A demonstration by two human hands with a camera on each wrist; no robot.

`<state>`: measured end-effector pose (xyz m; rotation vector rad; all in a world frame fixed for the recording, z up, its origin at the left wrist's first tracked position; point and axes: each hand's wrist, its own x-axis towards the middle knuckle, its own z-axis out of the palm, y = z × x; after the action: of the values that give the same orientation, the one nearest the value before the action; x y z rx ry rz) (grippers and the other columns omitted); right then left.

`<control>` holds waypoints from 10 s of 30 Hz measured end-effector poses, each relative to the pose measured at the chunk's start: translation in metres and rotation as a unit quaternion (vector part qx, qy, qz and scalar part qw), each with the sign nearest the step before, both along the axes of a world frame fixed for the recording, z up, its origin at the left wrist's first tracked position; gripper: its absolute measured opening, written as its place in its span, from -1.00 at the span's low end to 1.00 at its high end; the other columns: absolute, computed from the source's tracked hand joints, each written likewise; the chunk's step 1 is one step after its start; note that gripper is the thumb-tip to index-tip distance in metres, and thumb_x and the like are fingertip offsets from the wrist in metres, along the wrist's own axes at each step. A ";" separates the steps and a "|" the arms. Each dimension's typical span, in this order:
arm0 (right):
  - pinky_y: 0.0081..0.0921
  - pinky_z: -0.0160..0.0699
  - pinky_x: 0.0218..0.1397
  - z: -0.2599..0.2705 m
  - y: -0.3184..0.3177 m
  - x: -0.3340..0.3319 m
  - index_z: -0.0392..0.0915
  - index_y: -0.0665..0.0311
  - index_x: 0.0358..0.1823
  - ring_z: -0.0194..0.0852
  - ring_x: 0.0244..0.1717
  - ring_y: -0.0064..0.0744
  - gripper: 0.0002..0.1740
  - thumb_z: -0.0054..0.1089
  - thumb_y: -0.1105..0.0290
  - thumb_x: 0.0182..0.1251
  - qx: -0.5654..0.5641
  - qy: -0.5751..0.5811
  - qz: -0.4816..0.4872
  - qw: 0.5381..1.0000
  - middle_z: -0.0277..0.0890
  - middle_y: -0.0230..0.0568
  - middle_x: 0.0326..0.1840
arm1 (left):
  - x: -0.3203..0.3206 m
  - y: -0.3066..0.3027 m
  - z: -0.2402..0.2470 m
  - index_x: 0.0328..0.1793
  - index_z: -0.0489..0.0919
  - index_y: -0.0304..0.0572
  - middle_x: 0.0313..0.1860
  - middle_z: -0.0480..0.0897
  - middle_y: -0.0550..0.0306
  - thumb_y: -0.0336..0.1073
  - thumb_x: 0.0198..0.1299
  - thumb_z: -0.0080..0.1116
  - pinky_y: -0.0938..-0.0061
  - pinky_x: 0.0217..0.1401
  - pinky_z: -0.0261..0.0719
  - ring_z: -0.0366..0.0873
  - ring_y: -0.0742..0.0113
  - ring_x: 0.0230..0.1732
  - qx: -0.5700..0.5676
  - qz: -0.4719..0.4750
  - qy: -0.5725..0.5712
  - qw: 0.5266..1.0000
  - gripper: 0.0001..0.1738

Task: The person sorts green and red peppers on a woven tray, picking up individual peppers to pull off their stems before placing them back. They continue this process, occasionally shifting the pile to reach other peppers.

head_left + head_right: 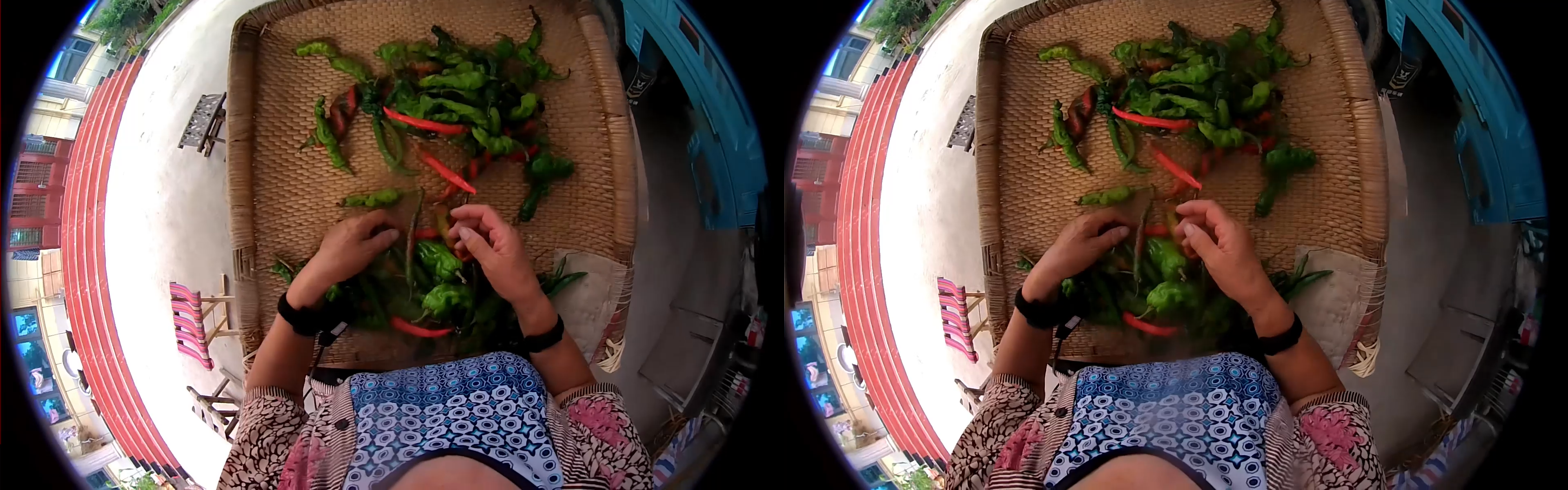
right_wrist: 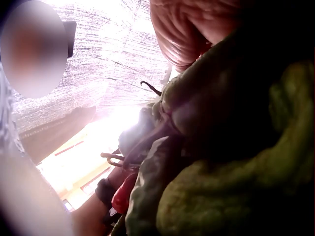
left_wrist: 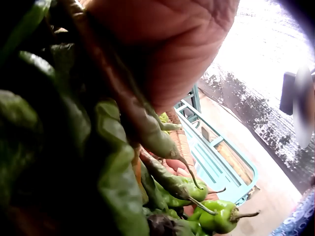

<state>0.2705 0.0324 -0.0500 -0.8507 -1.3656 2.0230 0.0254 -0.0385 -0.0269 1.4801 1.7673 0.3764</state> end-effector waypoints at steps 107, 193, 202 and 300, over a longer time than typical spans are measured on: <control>-0.68 0.26 -0.56 0.003 0.004 0.007 0.56 0.25 -0.27 0.29 -0.62 -0.73 -0.82 0.08 0.32 0.46 0.217 0.045 -0.092 0.971 0.39 -0.50 -0.58 | 0.075 -0.007 -0.008 -0.06 0.43 -0.23 -0.32 0.61 0.05 -0.30 0.26 0.23 0.35 -0.29 0.53 0.61 0.22 -0.32 0.307 0.003 -0.145 0.941 -0.74; -0.45 0.53 -0.19 0.012 -0.001 0.007 0.58 0.31 -0.25 0.56 -0.34 -0.45 -0.69 0.31 0.16 0.27 0.385 -0.093 -0.011 0.918 0.60 -0.23 -0.38 | 0.042 -0.007 -0.009 0.37 0.27 -0.15 -0.07 0.54 0.24 -0.47 0.33 0.12 0.55 -0.02 0.63 0.60 0.45 -0.12 0.111 0.119 -0.535 0.829 -0.49; -0.34 0.50 -0.26 0.012 -0.003 0.007 0.62 0.31 -0.25 0.56 -0.41 -0.25 -0.66 0.24 0.12 0.28 0.393 -0.141 0.013 0.908 0.59 -0.10 -0.44 | 0.051 -0.009 -0.007 0.36 0.20 -0.19 -0.06 0.54 0.15 -0.42 0.35 0.11 0.50 -0.01 0.65 0.64 0.31 -0.09 0.136 0.167 -0.506 0.835 -0.49; -0.30 0.56 -0.10 0.009 -0.008 0.009 0.62 0.09 -0.23 0.66 -0.20 -0.21 -0.72 0.29 0.11 0.13 0.496 -0.325 0.067 0.802 0.67 -0.24 -0.29 | 0.053 -0.005 -0.024 0.30 0.29 -0.24 -0.15 0.57 0.10 -0.40 0.38 0.06 0.55 -0.27 0.56 0.56 0.43 -0.32 0.242 0.293 -0.537 0.753 -0.59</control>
<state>0.2799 0.0244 -0.0414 -0.9373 -2.5442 0.7638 0.0779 -0.0436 -0.0512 0.6083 1.0918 1.7236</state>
